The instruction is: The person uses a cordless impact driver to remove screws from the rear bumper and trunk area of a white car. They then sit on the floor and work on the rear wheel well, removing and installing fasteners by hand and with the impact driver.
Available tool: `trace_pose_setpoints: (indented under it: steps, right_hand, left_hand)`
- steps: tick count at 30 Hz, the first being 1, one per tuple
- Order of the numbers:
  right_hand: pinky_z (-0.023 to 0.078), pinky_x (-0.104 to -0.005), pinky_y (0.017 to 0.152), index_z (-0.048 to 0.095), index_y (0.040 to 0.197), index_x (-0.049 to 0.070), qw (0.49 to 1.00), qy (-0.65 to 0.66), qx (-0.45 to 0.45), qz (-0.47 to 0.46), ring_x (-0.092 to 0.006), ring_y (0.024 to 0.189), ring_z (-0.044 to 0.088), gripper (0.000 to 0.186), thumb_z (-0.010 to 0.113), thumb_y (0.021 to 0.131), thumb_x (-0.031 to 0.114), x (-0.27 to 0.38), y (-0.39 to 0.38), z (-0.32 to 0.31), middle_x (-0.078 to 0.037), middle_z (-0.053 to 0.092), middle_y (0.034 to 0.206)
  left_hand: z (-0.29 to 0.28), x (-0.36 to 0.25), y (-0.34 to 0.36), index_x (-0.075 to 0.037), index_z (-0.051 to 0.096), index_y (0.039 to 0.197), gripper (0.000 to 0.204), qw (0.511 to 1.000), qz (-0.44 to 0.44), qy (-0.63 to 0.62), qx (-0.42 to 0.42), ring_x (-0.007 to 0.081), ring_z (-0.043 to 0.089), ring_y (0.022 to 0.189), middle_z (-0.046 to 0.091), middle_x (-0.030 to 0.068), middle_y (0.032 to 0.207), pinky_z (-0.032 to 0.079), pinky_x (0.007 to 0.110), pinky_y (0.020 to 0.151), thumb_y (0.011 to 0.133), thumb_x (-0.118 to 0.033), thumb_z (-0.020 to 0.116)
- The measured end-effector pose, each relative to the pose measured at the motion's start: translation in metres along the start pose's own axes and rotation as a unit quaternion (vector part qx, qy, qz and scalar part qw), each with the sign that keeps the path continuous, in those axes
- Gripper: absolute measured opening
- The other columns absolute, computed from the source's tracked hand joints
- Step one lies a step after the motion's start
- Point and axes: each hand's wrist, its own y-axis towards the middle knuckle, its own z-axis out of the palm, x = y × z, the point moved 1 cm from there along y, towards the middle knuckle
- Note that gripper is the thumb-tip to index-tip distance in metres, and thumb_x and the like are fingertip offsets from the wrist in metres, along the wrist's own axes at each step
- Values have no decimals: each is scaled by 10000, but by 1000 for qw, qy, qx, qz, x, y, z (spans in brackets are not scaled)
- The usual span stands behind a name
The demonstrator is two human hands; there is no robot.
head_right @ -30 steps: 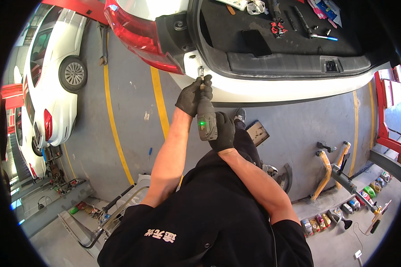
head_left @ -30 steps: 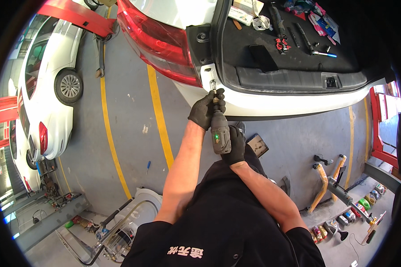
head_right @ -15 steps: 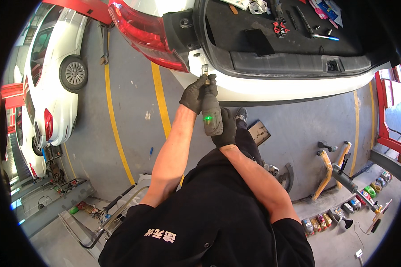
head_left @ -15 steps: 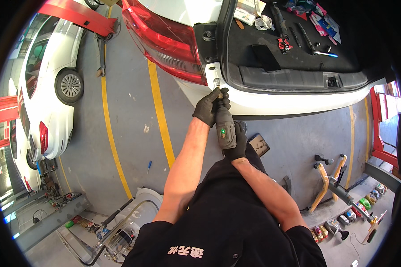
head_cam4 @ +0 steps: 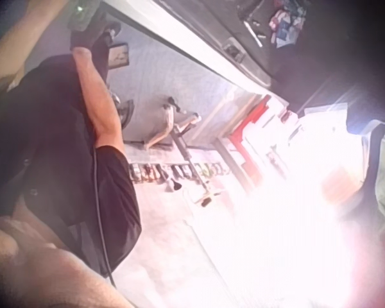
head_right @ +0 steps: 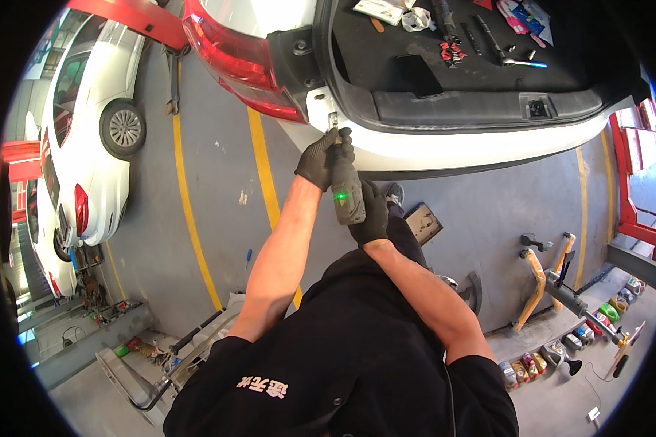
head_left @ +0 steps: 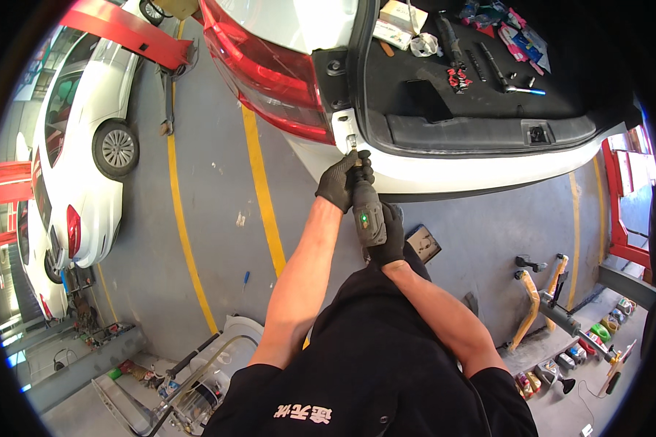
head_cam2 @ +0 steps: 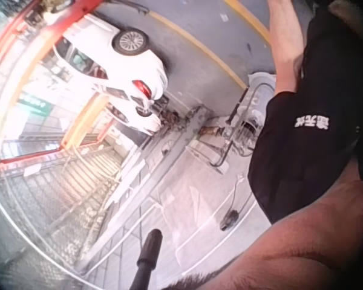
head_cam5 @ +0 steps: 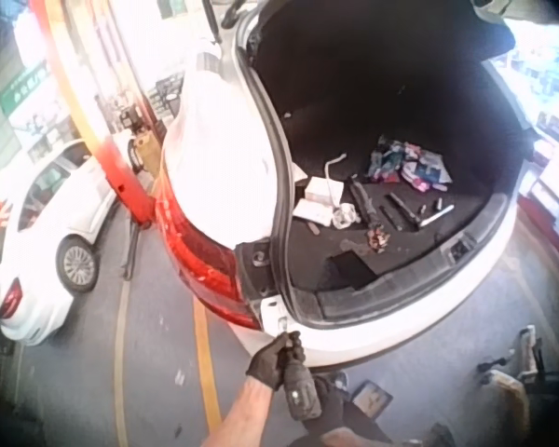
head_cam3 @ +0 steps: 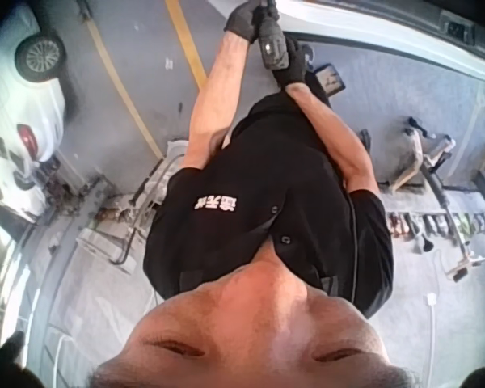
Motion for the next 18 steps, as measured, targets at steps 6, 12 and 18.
trace_pose_setpoints:
  steps: [6, 12, 18]
  right_hand:
    - [492, -399, 875, 605, 1187, 44, 946, 282, 9, 158, -329, 1063, 608, 434, 699, 769, 116, -31, -33, -42, -152, 638, 1150]
    - [529, -350, 767, 599, 1164, 39, 987, 136, 58, 55, -199, 907, 632, 371, 668, 803, 85, -24, 16, -166, -91, 639, 1029]
    - [546, -387, 788, 550, 1167, 32, 784, 533, -138, 286, -233, 873, 616, 364, 629, 811, 33, -103, 99, -240, -102, 619, 982]
  left_hand:
    - [37, 37, -21, 45, 568, 1178, 362, 998, -16, 45, -42, 244, 625, 907, 635, 134, 989, 527, 379, 864, 1010, -274, 541]
    - [8, 52, -38, 21, 643, 1127, 318, 970, 17, 224, -97, 280, 689, 816, 695, 122, 939, 577, 422, 753, 934, -232, 649]
    - [-93, 55, -92, -14, 675, 989, 231, 876, 1, 394, -278, 173, 635, 675, 651, 70, 805, 531, 325, 605, 886, -221, 686]
